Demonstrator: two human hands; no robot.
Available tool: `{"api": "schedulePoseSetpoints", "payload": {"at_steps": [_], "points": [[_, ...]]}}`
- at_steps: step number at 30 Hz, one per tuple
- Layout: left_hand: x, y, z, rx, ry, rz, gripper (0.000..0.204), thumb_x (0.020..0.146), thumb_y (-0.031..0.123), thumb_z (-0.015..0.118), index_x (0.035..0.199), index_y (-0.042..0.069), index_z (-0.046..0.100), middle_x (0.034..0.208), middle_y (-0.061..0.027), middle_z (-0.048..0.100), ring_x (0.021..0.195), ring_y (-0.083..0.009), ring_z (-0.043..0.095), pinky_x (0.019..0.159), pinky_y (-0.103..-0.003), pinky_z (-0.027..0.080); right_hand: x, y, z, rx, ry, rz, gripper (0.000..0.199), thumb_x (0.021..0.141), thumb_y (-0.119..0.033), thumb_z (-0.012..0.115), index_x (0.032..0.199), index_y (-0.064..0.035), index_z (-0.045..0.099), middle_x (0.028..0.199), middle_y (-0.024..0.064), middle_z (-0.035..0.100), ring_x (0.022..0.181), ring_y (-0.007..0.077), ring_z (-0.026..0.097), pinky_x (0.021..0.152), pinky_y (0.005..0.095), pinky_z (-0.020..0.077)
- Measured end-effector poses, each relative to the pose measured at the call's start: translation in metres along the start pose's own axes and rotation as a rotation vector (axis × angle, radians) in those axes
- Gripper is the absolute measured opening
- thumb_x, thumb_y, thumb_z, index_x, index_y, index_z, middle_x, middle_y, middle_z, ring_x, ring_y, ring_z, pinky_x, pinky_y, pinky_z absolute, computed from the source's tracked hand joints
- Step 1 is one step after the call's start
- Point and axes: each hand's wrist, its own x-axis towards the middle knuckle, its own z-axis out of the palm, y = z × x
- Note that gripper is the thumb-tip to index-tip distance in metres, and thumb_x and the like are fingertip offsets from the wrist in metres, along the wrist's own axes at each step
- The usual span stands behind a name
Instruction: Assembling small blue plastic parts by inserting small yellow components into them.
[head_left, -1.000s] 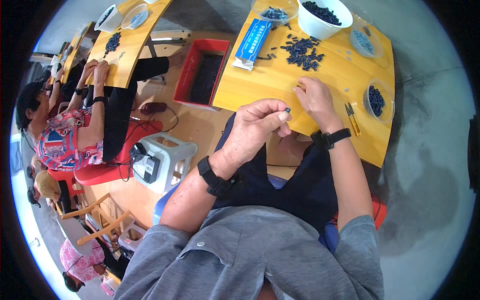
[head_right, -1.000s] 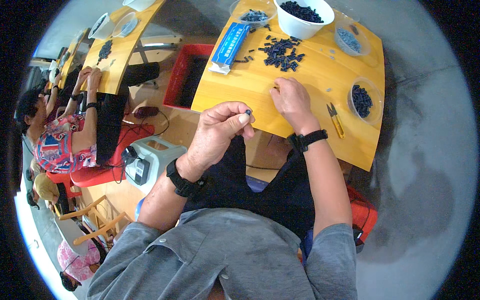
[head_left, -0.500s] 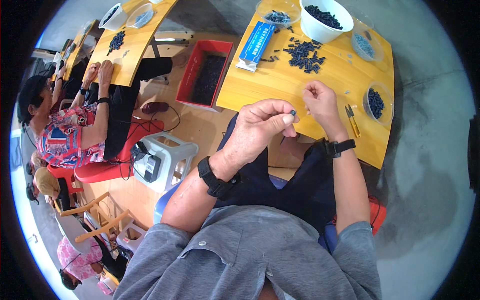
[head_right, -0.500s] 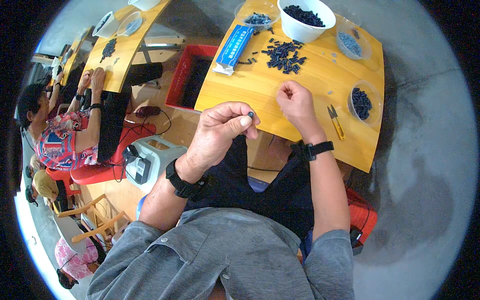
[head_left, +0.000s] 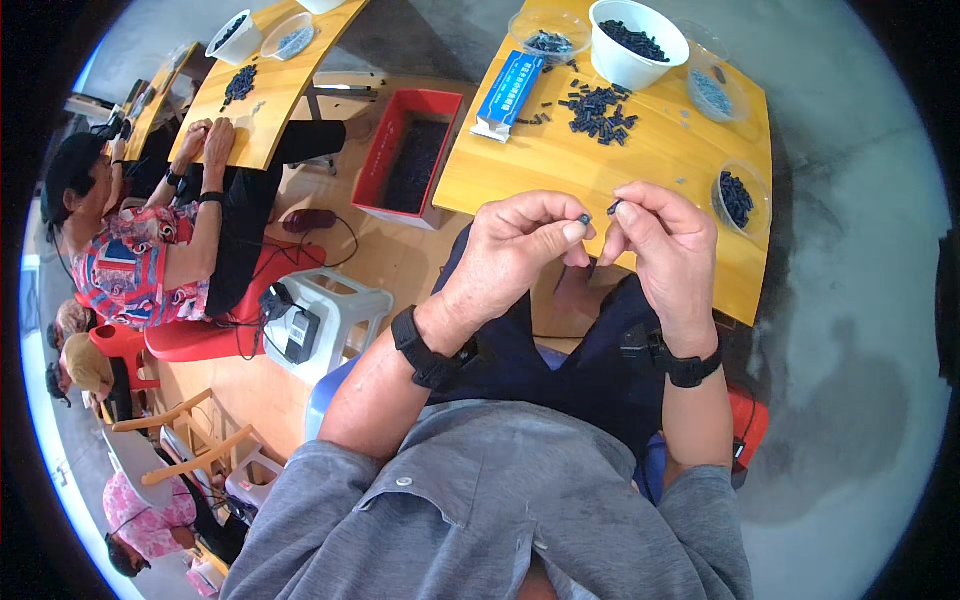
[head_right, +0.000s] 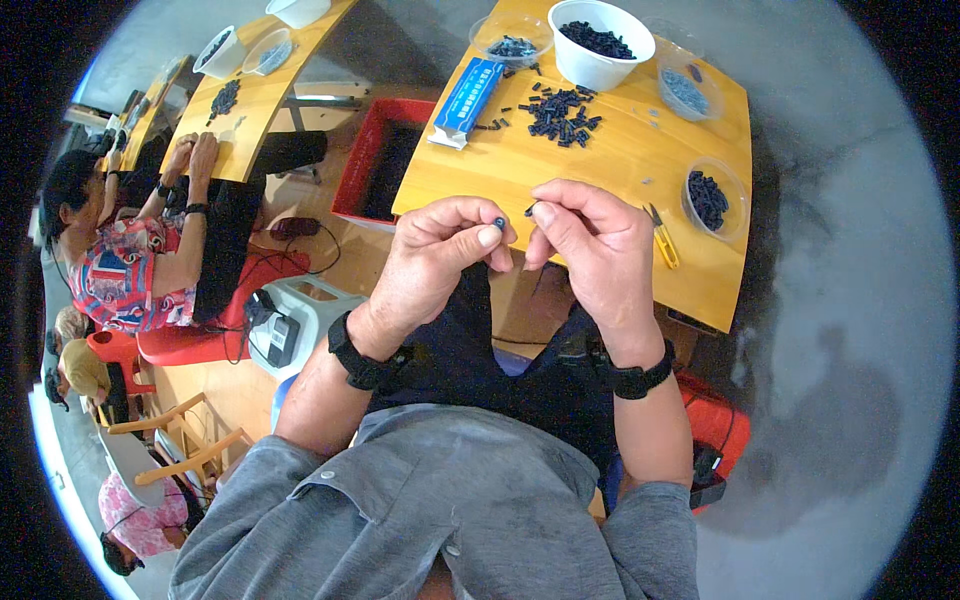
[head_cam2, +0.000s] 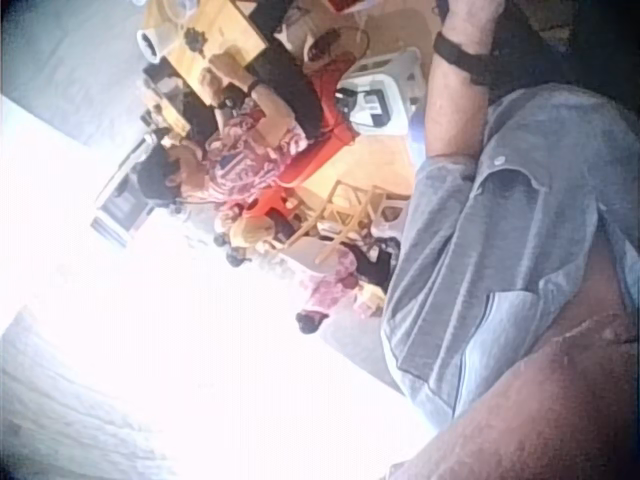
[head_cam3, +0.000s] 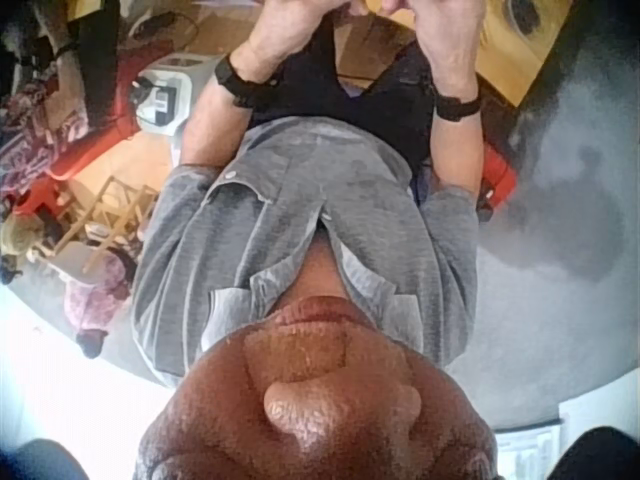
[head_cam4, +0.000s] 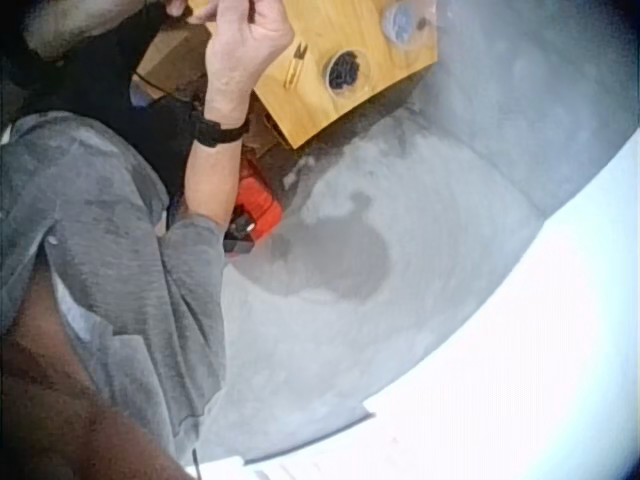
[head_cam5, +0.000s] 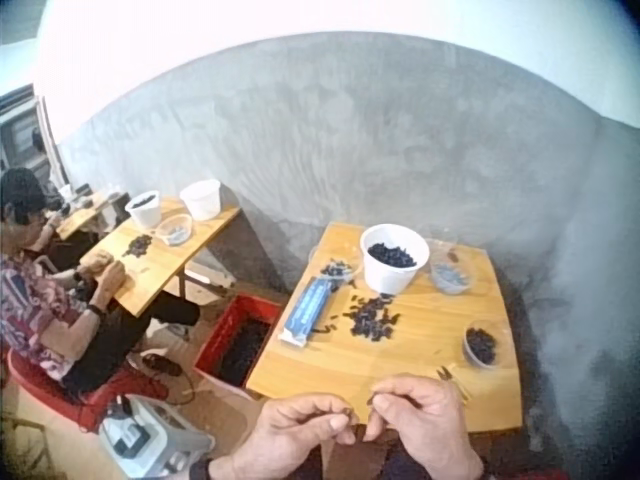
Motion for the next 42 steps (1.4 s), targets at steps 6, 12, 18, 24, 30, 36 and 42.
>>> {"api": "schedulePoseSetpoints", "payload": {"at_steps": [6,12,18,24,30,36,42], "points": [[-0.011,0.007,0.003,-0.012,-0.064,-0.026,0.012,0.091,0.006,0.057,0.100,0.000,0.061,0.089,-0.0069,0.065,0.073,-0.0120,0.062,0.069,-0.025,0.051,-0.014,-0.011,0.009,-0.011,-0.034,-0.056,0.013,0.089,0.002,0.055,0.100,0.0052,0.061,0.073,0.0062,0.062,0.062,0.0102,0.060,0.058,0.0223,0.0502],[-0.016,0.010,0.003,-0.007,-0.094,-0.022,0.012,0.091,0.008,0.056,0.098,0.000,0.061,0.087,-0.0062,0.066,0.072,-0.0105,0.062,0.068,-0.023,0.051,-0.020,-0.017,0.013,-0.130,-0.061,-0.186,0.013,0.088,0.005,0.055,0.099,0.0049,0.061,0.086,0.0089,0.060,0.066,0.0108,0.060,0.059,0.0218,0.0498],[-0.017,0.010,0.004,-0.009,-0.099,-0.022,0.012,0.091,0.008,0.057,0.098,-0.001,0.062,0.087,-0.0063,0.066,0.072,-0.0104,0.062,0.068,-0.023,0.051,-0.022,-0.018,0.015,-0.171,-0.073,-0.266,0.014,0.087,0.007,0.055,0.099,0.0049,0.061,0.086,0.0088,0.058,0.065,0.0107,0.060,0.058,0.0216,0.0490],[-0.016,0.007,0.003,-0.030,-0.111,-0.022,0.012,0.091,0.006,0.057,0.099,-0.002,0.061,0.087,-0.0069,0.065,0.073,-0.0110,0.062,0.068,-0.023,0.051,-0.022,-0.016,0.017,-0.205,-0.071,-0.297,0.014,0.086,0.008,0.055,0.097,0.0052,0.062,0.088,0.0089,0.059,0.065,0.0102,0.060,0.058,0.0208,0.0484],[-0.013,0.004,0.001,-0.026,-0.120,-0.026,0.012,0.090,0.005,0.057,0.098,-0.002,0.062,0.086,-0.0070,0.065,0.073,-0.0116,0.062,0.068,-0.024,0.051,-0.020,-0.014,0.017,-0.231,-0.074,-0.290,0.014,0.085,0.009,0.055,0.096,0.0047,0.062,0.086,0.0086,0.059,0.064,0.0091,0.059,0.058,0.0203,0.0479],[-0.010,0.002,0.000,-0.033,-0.101,-0.027,0.011,0.090,0.005,0.057,0.098,-0.002,0.062,0.086,-0.0065,0.065,0.071,-0.0112,0.061,0.067,-0.023,0.050,-0.016,-0.012,0.015,-0.276,-0.091,-0.312,0.014,0.085,0.008,0.055,0.095,0.0038,0.063,0.085,0.0085,0.060,0.064,0.0094,0.059,0.057,0.0209,0.0476],[-0.008,0.000,-0.003,0.031,-0.114,-0.060,0.012,0.090,0.004,0.057,0.098,-0.002,0.063,0.087,-0.0060,0.065,0.070,-0.0104,0.061,0.065,-0.022,0.050,-0.013,-0.016,0.014,-0.409,-0.130,-0.310,0.013,0.083,0.009,0.057,0.093,0.0042,0.063,0.084,0.0104,0.060,0.064,0.0128,0.060,0.057,0.0218,0.0481]]}}
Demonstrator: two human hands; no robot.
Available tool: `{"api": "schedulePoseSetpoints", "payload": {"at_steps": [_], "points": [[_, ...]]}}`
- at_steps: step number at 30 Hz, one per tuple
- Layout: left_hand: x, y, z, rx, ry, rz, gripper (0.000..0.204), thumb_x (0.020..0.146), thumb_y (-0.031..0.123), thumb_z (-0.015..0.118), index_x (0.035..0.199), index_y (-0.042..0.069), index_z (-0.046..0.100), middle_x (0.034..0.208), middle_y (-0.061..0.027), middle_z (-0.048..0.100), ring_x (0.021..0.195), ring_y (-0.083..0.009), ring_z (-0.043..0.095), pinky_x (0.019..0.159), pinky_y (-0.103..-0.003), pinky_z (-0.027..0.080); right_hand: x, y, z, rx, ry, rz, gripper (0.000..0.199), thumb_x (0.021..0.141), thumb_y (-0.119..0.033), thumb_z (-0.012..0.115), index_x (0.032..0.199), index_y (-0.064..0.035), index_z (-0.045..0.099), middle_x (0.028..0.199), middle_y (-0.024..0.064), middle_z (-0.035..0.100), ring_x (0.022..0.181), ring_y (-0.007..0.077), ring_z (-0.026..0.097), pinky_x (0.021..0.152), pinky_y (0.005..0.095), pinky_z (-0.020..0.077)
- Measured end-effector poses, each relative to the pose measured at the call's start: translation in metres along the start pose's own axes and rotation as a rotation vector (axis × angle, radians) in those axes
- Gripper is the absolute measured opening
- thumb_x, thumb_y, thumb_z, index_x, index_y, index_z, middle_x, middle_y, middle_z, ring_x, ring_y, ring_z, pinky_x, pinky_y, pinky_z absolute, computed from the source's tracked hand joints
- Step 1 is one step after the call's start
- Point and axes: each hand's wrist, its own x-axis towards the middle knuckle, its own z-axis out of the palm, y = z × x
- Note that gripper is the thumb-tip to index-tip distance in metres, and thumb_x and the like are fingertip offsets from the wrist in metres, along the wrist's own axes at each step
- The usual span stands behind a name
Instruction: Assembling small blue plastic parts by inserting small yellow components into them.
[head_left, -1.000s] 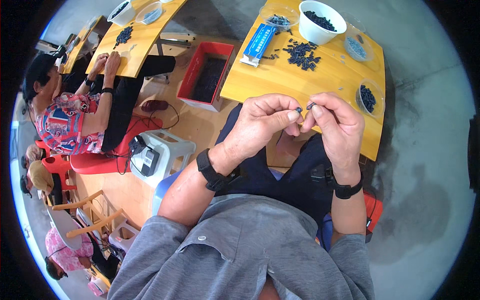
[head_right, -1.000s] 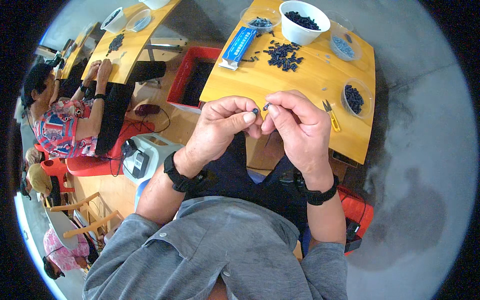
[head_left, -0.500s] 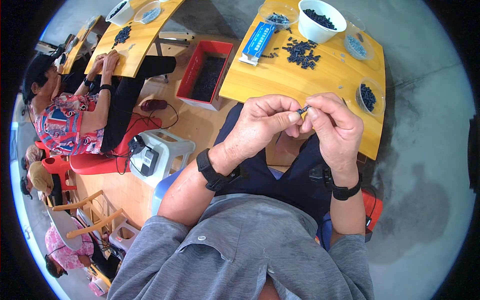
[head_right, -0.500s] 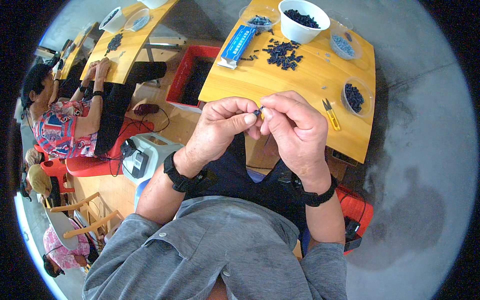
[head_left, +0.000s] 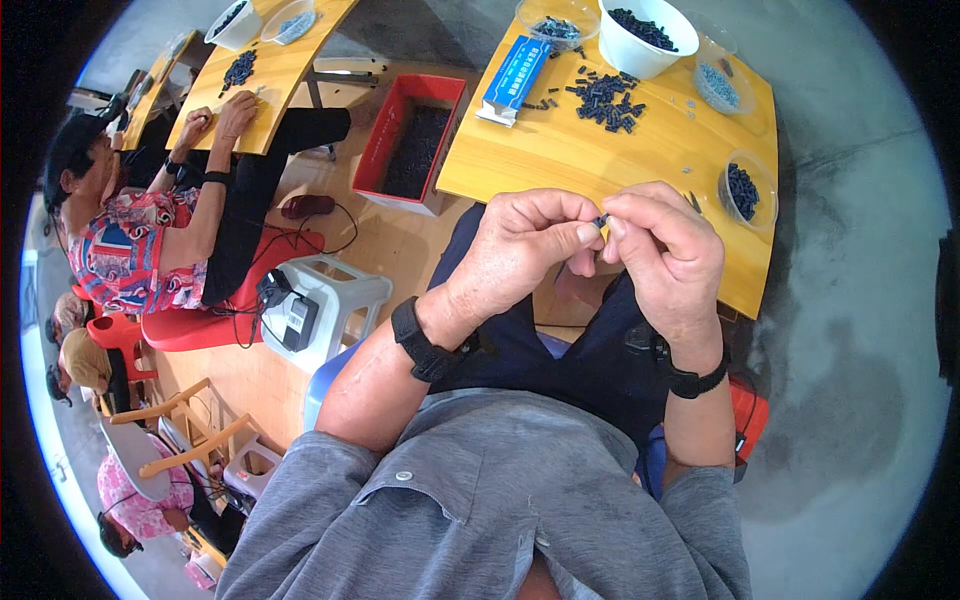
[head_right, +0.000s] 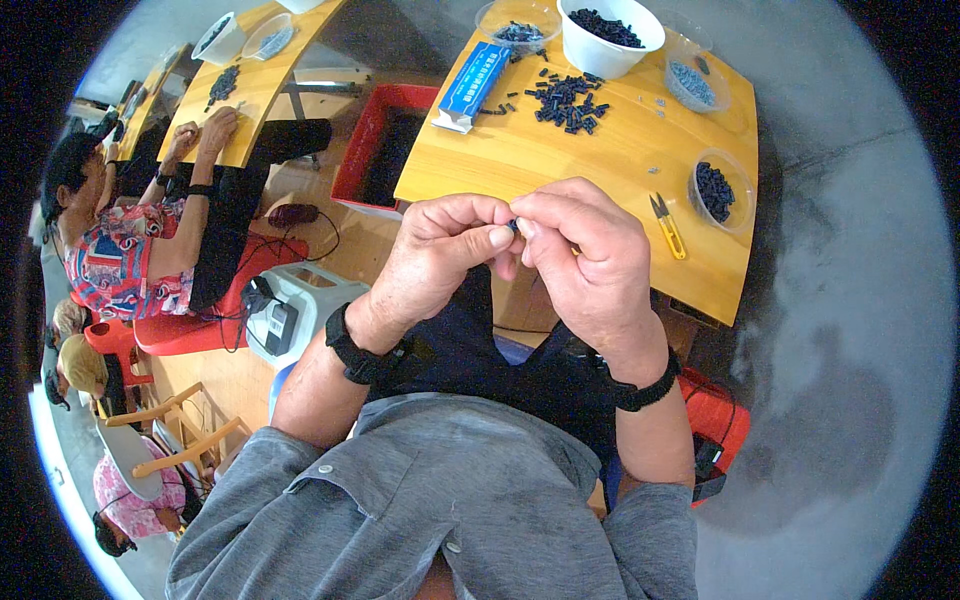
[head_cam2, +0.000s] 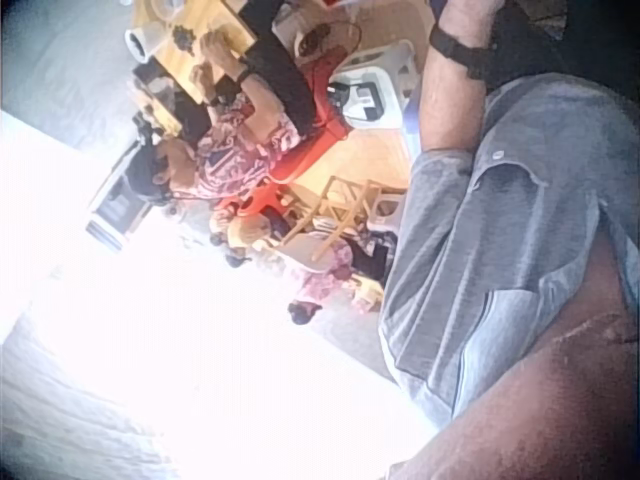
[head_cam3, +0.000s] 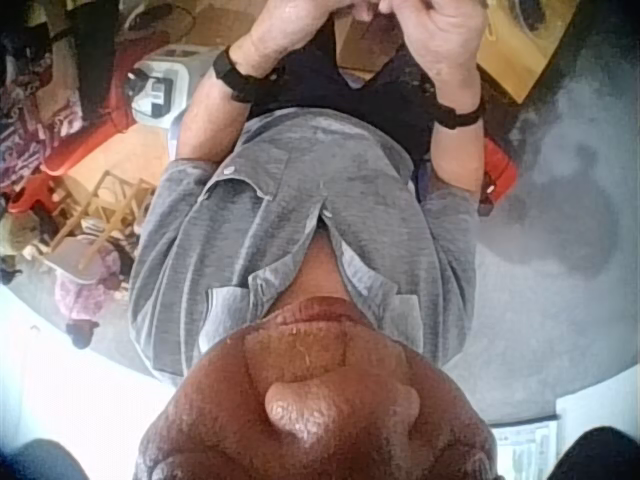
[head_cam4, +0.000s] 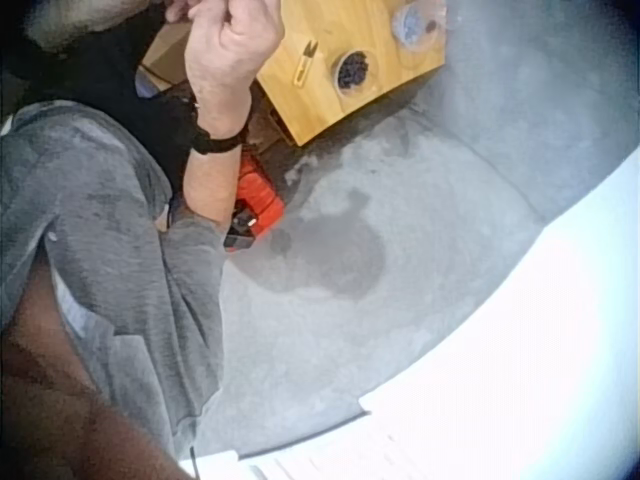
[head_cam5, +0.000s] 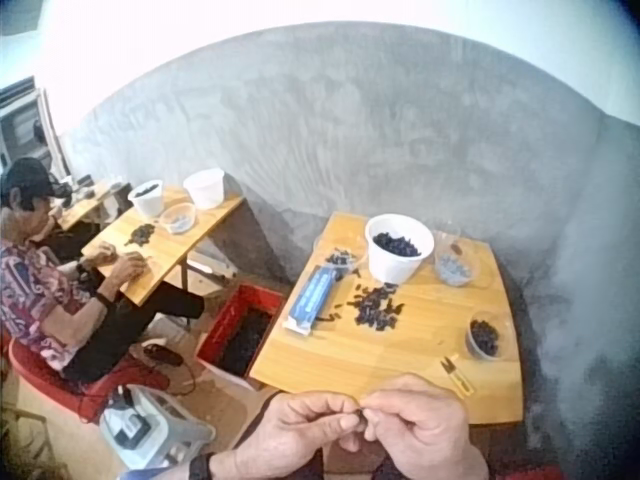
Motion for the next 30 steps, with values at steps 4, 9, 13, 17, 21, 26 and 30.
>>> {"api": "schedulePoseSetpoints", "payload": {"at_steps": [4,9,13,17,21,26,30], "points": [[0.001,0.003,0.002,-0.011,0.020,-0.031,0.012,0.090,0.005,0.057,0.099,-0.002,0.063,0.086,-0.0059,0.065,0.070,-0.0105,0.061,0.065,-0.022,0.050,0.000,0.003,0.003,-0.011,0.039,0.008,0.012,0.082,0.009,0.057,0.092,0.0039,0.063,0.083,0.0110,0.060,0.066,0.0140,0.060,0.058,0.0232,0.0490],[0.003,0.004,0.005,-0.035,0.060,-0.085,0.012,0.091,0.004,0.055,0.098,-0.002,0.063,0.086,-0.0059,0.065,0.069,-0.0105,0.061,0.065,-0.022,0.050,0.002,0.008,0.002,-0.096,0.016,-0.071,0.010,0.082,0.007,0.060,0.090,0.0022,0.063,0.084,0.0106,0.060,0.070,0.0170,0.061,0.062,0.0262,0.0499],[0.004,-0.001,0.006,-0.102,0.060,-0.127,0.012,0.090,0.003,0.055,0.098,-0.002,0.062,0.086,-0.0060,0.065,0.069,-0.0107,0.061,0.065,-0.023,0.050,-0.001,0.016,0.001,-0.109,0.024,-0.091,0.011,0.081,0.006,0.061,0.090,0.0011,0.063,0.085,0.0104,0.060,0.072,0.0182,0.061,0.064,0.0263,0.0491],[0.008,0.000,0.008,-0.092,0.027,-0.156,0.011,0.090,0.003,0.056,0.096,-0.002,0.063,0.084,-0.0067,0.065,0.069,-0.0118,0.063,0.064,-0.024,0.053,-0.005,0.035,-0.005,-0.050,0.018,-0.076,0.010,0.083,0.005,0.060,0.090,0.0001,0.064,0.086,0.0100,0.060,0.076,0.0179,0.060,0.067,0.0262,0.0486],[0.008,0.006,0.007,-0.047,0.015,-0.202,0.010,0.089,0.001,0.057,0.095,-0.003,0.064,0.083,-0.0074,0.065,0.070,-0.0129,0.065,0.064,-0.025,0.055,0.000,0.029,-0.012,0.003,-0.076,-0.054,0.009,0.083,0.004,0.060,0.090,-0.0003,0.064,0.085,0.0100,0.060,0.077,0.0178,0.060,0.067,0.0261,0.0483],[0.008,0.014,0.013,0.023,0.007,-0.145,0.010,0.089,0.002,0.057,0.095,-0.003,0.064,0.083,-0.0069,0.065,0.070,-0.0123,0.064,0.064,-0.025,0.055,0.004,0.017,-0.013,0.009,-0.062,-0.076,0.010,0.083,0.003,0.059,0.091,-0.0002,0.064,0.085,0.0100,0.060,0.077,0.0174,0.060,0.067,0.0260,0.0484],[0.005,0.020,0.019,0.093,0.017,-0.112,0.011,0.090,0.004,0.057,0.095,-0.002,0.063,0.084,-0.0061,0.065,0.068,-0.0115,0.063,0.064,-0.025,0.054,0.004,0.010,-0.016,0.082,-0.057,-0.075,0.010,0.085,0.002,0.058,0.094,0.0000,0.063,0.088,0.0097,0.061,0.078,0.0162,0.059,0.068,0.0260,0.0484]]}}
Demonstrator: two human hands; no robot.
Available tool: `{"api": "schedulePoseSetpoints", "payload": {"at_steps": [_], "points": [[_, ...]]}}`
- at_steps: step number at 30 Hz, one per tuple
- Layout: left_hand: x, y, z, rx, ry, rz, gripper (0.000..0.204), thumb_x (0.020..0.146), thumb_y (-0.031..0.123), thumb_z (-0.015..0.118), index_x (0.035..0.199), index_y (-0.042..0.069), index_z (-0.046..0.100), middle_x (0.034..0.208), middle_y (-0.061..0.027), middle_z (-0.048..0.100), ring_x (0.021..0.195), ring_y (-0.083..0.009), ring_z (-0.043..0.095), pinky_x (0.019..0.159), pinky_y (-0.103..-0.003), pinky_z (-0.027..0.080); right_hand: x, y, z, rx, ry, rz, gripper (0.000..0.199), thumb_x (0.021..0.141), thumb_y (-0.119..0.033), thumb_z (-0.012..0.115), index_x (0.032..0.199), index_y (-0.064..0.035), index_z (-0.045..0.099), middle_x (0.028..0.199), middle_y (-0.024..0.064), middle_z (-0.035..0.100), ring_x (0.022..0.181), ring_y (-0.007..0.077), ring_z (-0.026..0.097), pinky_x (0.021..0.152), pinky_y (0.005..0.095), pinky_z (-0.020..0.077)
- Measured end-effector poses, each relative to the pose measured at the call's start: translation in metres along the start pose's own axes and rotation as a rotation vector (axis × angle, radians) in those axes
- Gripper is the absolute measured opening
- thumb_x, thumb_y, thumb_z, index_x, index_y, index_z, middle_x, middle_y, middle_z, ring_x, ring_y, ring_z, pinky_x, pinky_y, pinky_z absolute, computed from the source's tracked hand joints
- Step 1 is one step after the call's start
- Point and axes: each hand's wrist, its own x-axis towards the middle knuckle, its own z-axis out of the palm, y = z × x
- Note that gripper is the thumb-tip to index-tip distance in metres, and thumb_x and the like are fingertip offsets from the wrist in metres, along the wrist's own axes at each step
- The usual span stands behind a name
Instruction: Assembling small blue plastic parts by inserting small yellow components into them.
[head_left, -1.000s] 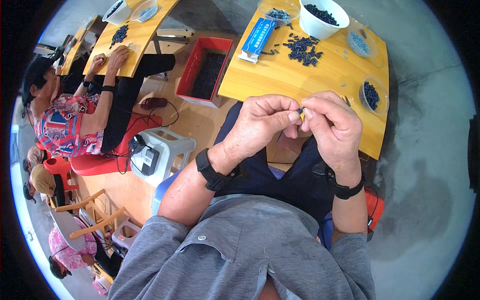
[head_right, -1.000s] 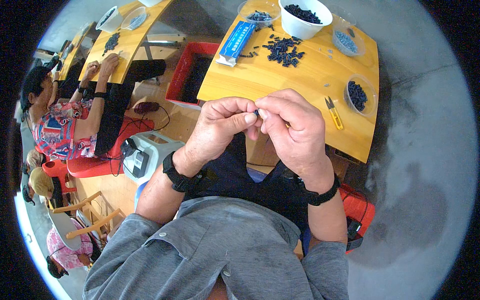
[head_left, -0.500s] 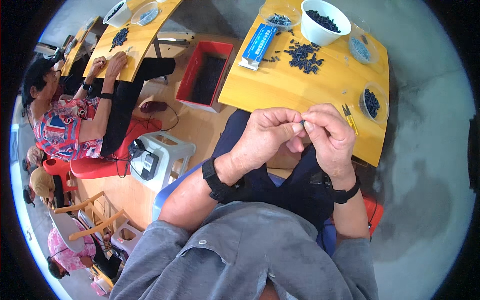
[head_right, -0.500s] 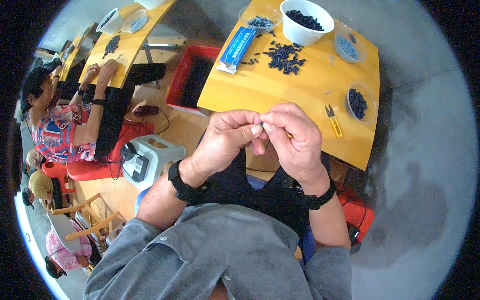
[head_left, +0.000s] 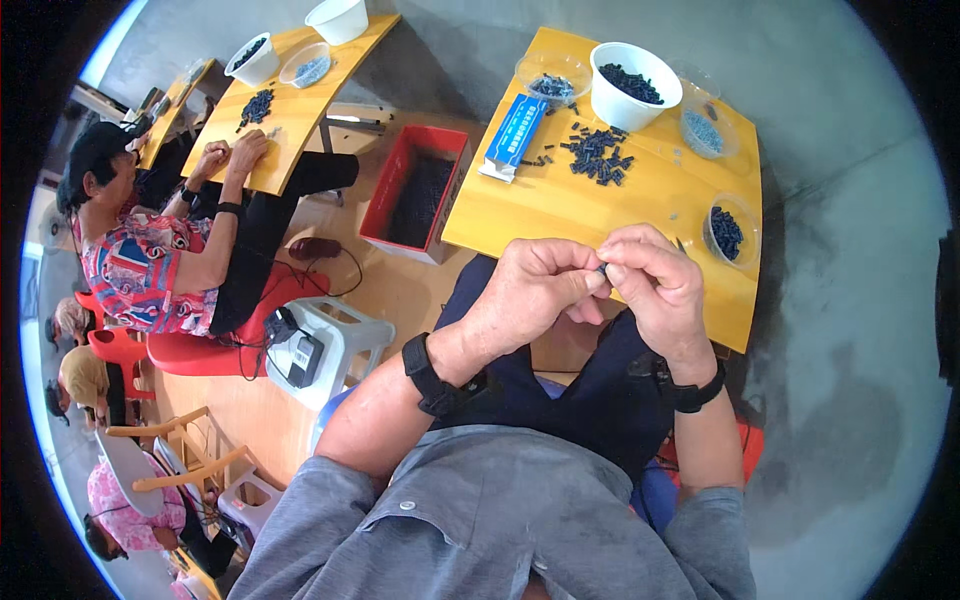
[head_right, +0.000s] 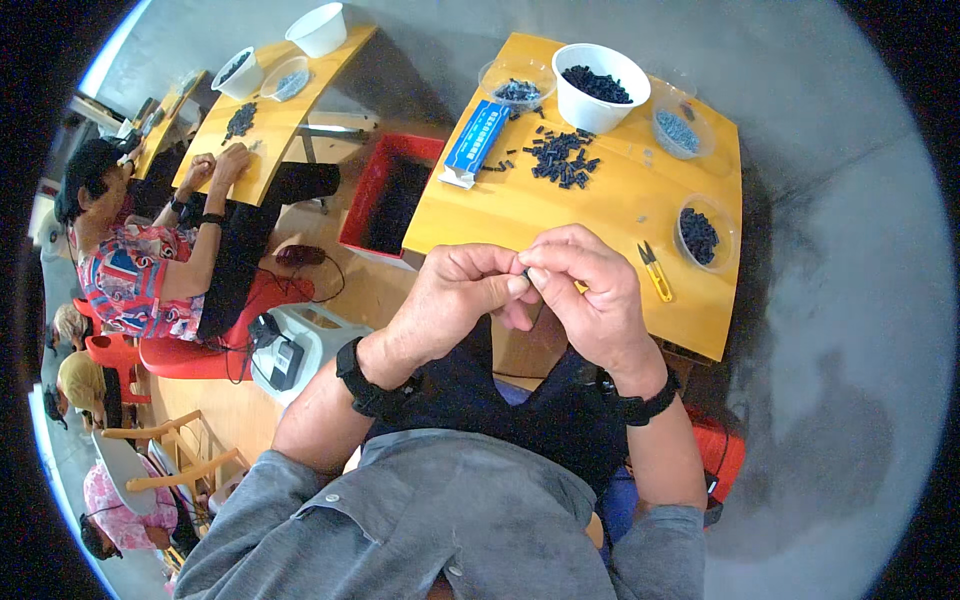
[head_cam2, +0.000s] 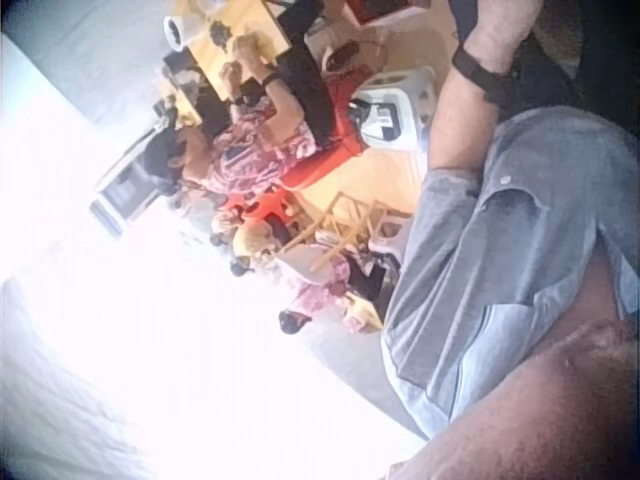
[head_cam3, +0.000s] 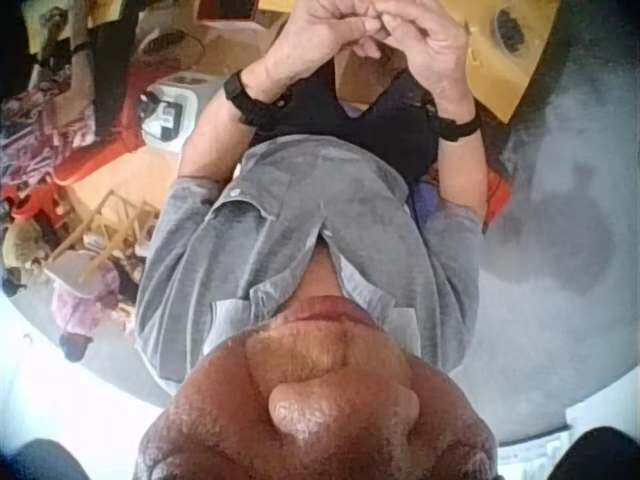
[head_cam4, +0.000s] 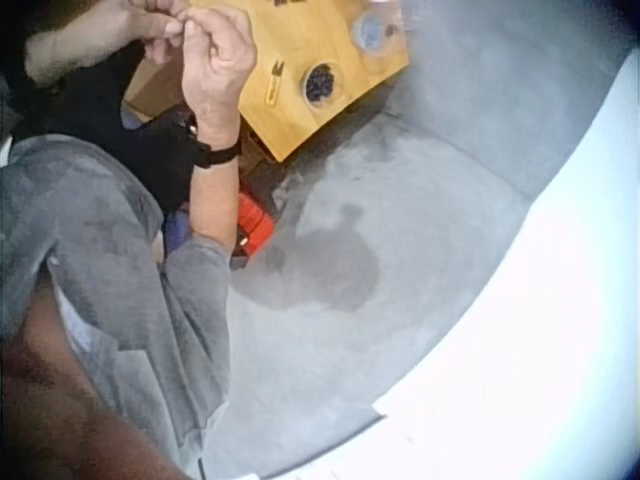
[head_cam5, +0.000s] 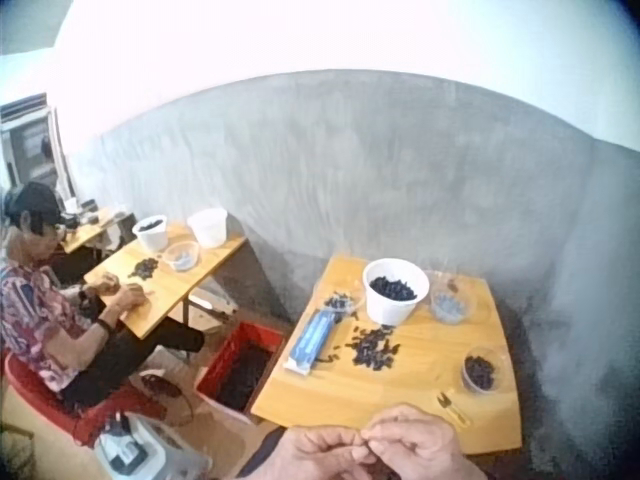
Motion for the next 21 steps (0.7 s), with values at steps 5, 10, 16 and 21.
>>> {"api": "schedulePoseSetpoints", "payload": {"at_steps": [5,10,16,21], "points": [[-0.007,0.006,0.005,-0.004,-0.026,0.032,0.012,0.090,0.008,0.058,0.095,-0.001,0.064,0.085,-0.0057,0.065,0.066,-0.0104,0.062,0.062,-0.023,0.051,-0.002,-0.009,-0.006,0.100,-0.008,0.039,0.010,0.087,-0.001,0.058,0.095,0.0023,0.063,0.089,0.0092,0.061,0.078,0.0148,0.059,0.069,0.0254,0.0480],[-0.011,0.005,0.010,-0.033,-0.050,0.018,0.012,0.089,0.009,0.058,0.095,0.000,0.064,0.086,-0.0064,0.066,0.065,-0.0100,0.061,0.060,-0.022,0.050,-0.007,-0.016,-0.007,0.131,0.010,0.088,0.010,0.088,-0.003,0.058,0.094,0.0035,0.063,0.088,0.0084,0.061,0.077,0.0136,0.058,0.069,0.0246,0.0474],[-0.016,0.003,0.011,-0.100,-0.066,0.020,0.013,0.090,0.011,0.059,0.095,0.001,0.064,0.086,-0.0065,0.066,0.064,-0.0098,0.061,0.060,-0.022,0.050,-0.012,-0.015,-0.006,0.079,0.007,0.068,0.009,0.088,-0.003,0.058,0.092,0.0032,0.062,0.089,0.0081,0.061,0.076,0.0131,0.058,0.067,0.0240,0.0484],[-0.018,0.010,0.012,-0.164,-0.063,-0.013,0.011,0.089,0.009,0.058,0.092,0.001,0.065,0.081,-0.0054,0.065,0.062,-0.0088,0.060,0.058,-0.021,0.049,-0.008,-0.017,-0.007,0.072,-0.026,0.012,0.009,0.088,-0.005,0.059,0.093,0.0023,0.062,0.089,0.0074,0.060,0.077,0.0134,0.058,0.067,0.0243,0.0495]]}}
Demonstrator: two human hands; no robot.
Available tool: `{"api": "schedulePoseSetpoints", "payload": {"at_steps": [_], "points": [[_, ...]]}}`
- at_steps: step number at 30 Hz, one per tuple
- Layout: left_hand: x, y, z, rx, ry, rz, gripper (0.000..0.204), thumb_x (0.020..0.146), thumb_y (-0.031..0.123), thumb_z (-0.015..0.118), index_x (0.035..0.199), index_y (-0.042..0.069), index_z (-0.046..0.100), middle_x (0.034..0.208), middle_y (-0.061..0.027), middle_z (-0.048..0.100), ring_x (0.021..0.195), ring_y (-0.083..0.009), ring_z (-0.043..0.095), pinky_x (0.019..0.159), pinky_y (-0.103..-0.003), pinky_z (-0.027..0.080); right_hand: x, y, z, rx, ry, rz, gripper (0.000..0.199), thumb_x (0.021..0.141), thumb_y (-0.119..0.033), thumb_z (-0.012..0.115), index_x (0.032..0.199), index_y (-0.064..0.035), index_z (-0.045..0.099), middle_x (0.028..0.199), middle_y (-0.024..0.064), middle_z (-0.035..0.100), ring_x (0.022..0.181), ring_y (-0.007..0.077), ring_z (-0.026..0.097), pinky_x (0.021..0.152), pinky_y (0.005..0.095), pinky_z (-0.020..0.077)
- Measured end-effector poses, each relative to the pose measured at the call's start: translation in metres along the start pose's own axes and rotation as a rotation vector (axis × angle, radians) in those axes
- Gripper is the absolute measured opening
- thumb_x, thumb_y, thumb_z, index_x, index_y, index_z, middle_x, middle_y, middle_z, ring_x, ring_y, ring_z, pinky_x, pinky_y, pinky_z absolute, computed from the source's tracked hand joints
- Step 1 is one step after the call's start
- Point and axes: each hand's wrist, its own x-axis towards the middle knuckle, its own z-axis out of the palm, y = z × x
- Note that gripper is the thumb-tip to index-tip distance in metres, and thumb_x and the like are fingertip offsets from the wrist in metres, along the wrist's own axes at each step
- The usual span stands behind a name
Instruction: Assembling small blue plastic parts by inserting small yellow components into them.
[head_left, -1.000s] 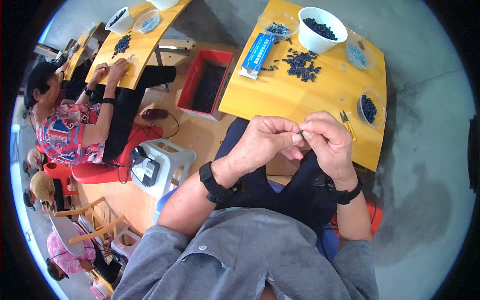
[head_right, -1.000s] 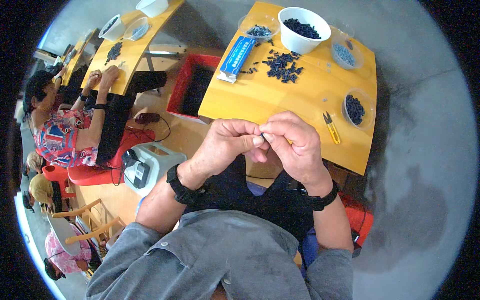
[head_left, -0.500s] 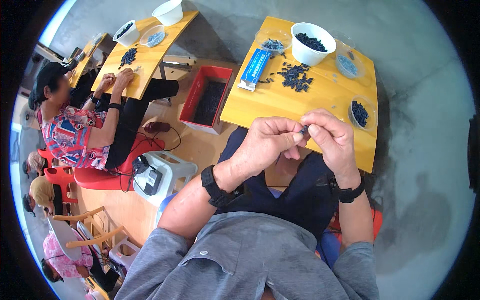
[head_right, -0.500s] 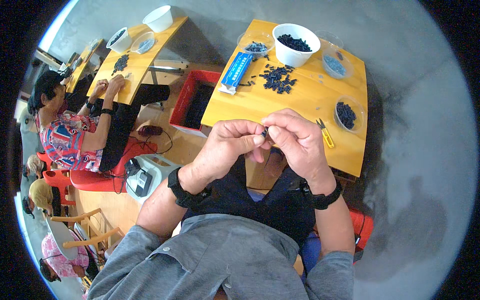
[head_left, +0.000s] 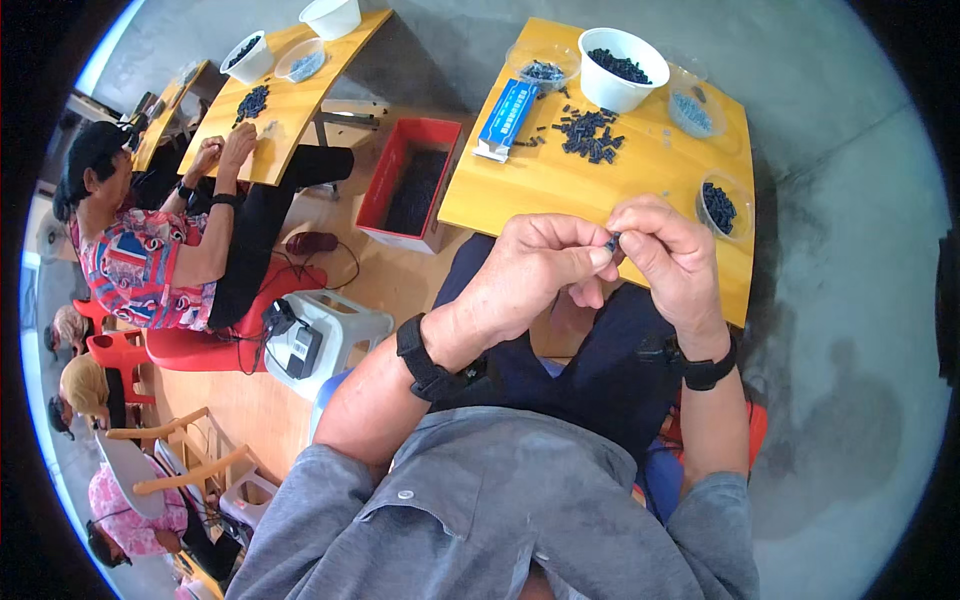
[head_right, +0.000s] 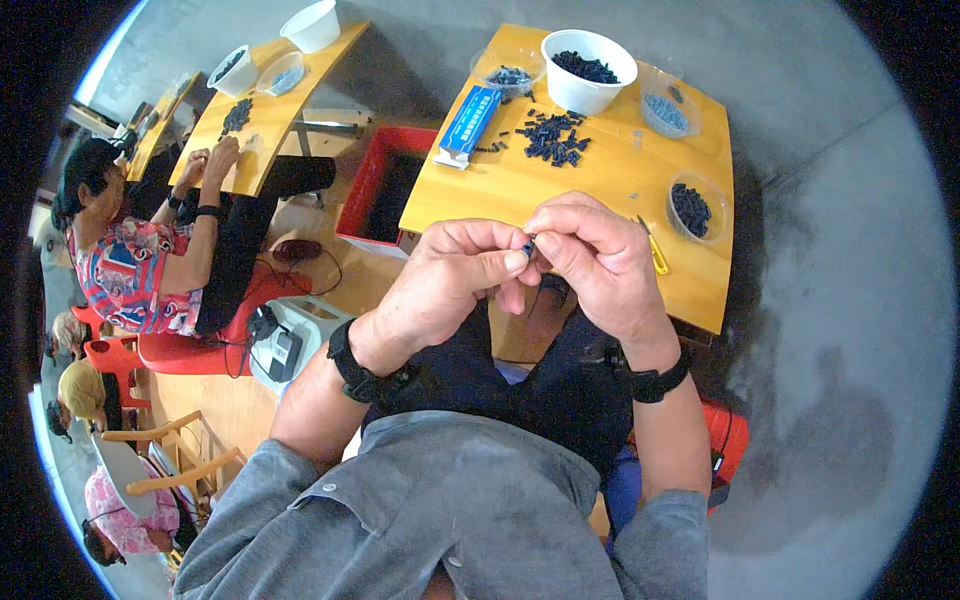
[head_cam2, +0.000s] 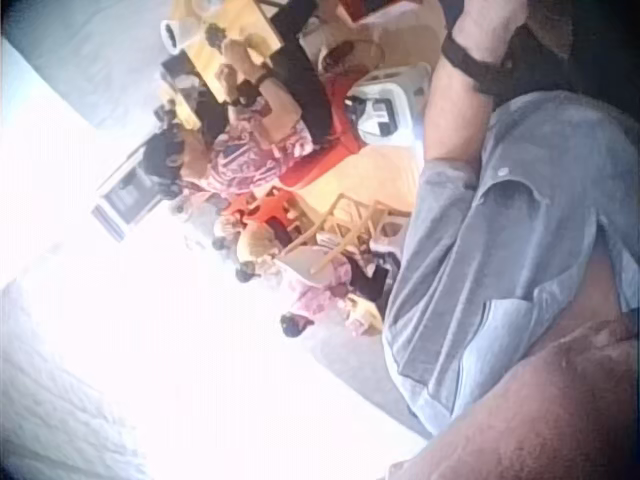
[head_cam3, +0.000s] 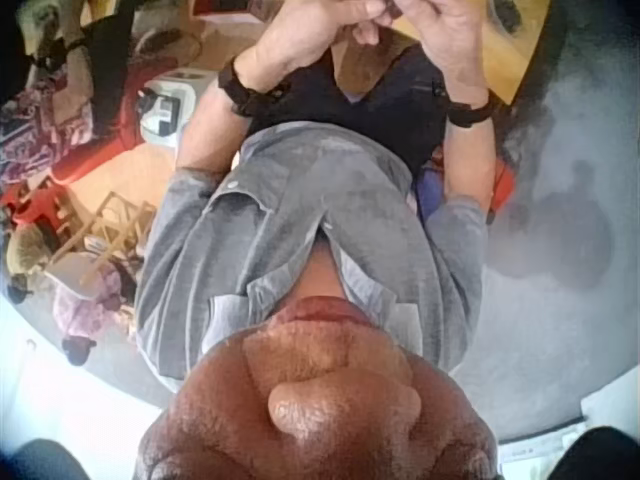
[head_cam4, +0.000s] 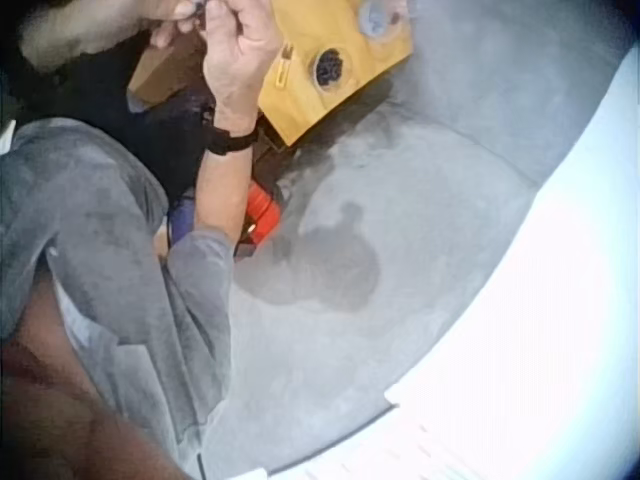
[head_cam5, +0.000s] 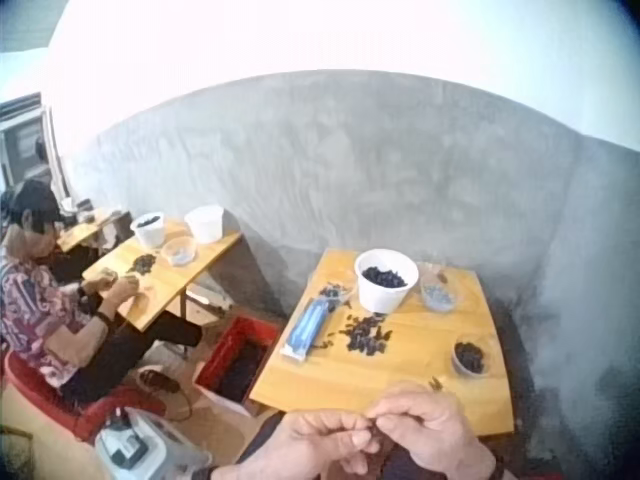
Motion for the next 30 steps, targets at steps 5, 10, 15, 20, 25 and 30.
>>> {"api": "schedulePoseSetpoints", "payload": {"at_steps": [5,10,15,20,25,30], "points": [[0.002,0.001,-0.002,-0.027,-0.003,-0.042,0.011,0.090,0.010,0.057,0.093,0.001,0.064,0.085,-0.0068,0.065,0.063,-0.0106,0.060,0.060,-0.022,0.050,0.005,0.000,-0.003,-0.038,-0.030,-0.022,0.008,0.088,-0.004,0.059,0.092,0.0013,0.063,0.086,0.0064,0.059,0.077,0.0137,0.058,0.068,0.0247,0.0482],[0.005,-0.009,-0.004,0.047,0.034,0.065,0.011,0.090,0.008,0.058,0.094,0.000,0.064,0.084,-0.0058,0.065,0.063,-0.0100,0.060,0.060,-0.021,0.049,0.005,0.001,0.002,-0.091,0.013,-0.017,0.006,0.086,-0.003,0.060,0.090,0.0015,0.062,0.083,0.0056,0.059,0.074,0.0138,0.056,0.066,0.0252,0.0450],[0.009,-0.006,-0.004,0.153,0.115,0.043,0.011,0.090,0.008,0.058,0.095,0.000,0.064,0.083,-0.0045,0.066,0.063,-0.0092,0.060,0.059,-0.021,0.048,0.008,0.000,0.006,-0.179,0.056,0.039,0.005,0.085,-0.001,0.059,0.087,0.0028,0.061,0.079,0.0063,0.058,0.072,0.0136,0.055,0.064,0.0254,0.0438],[0.013,-0.001,-0.007,0.123,0.119,0.008,0.012,0.090,0.009,0.058,0.094,0.000,0.064,0.082,-0.0046,0.066,0.062,-0.0088,0.060,0.058,-0.021,0.048,0.011,0.003,0.005,-0.118,0.074,0.170,0.007,0.086,-0.003,0.060,0.089,0.0033,0.062,0.079,0.0047,0.062,0.072,0.0108,0.057,0.065,0.0232,0.0457],[0.016,0.002,-0.012,0.032,0.086,-0.014,0.011,0.090,0.010,0.057,0.093,0.000,0.063,0.082,-0.0060,0.066,0.060,-0.0099,0.061,0.056,-0.022,0.050,0.016,0.005,0.002,0.052,0.068,0.277,0.013,0.090,-0.008,0.057,0.090,0.0036,0.063,0.080,0.0031,0.064,0.072,0.0091,0.059,0.067,0.0226,0.0489],[0.014,0.003,-0.011,0.003,0.084,-0.033,0.011,0.090,0.010,0.058,0.094,0.000,0.063,0.081,-0.0064,0.066,0.060,-0.0105,0.061,0.057,-0.022,0.050,0.018,0.007,0.002,0.209,0.035,0.340,0.016,0.092,-0.010,0.055,0.090,0.0033,0.063,0.079,0.0036,0.064,0.072,0.0093,0.061,0.068,0.0236,0.0513]]}}
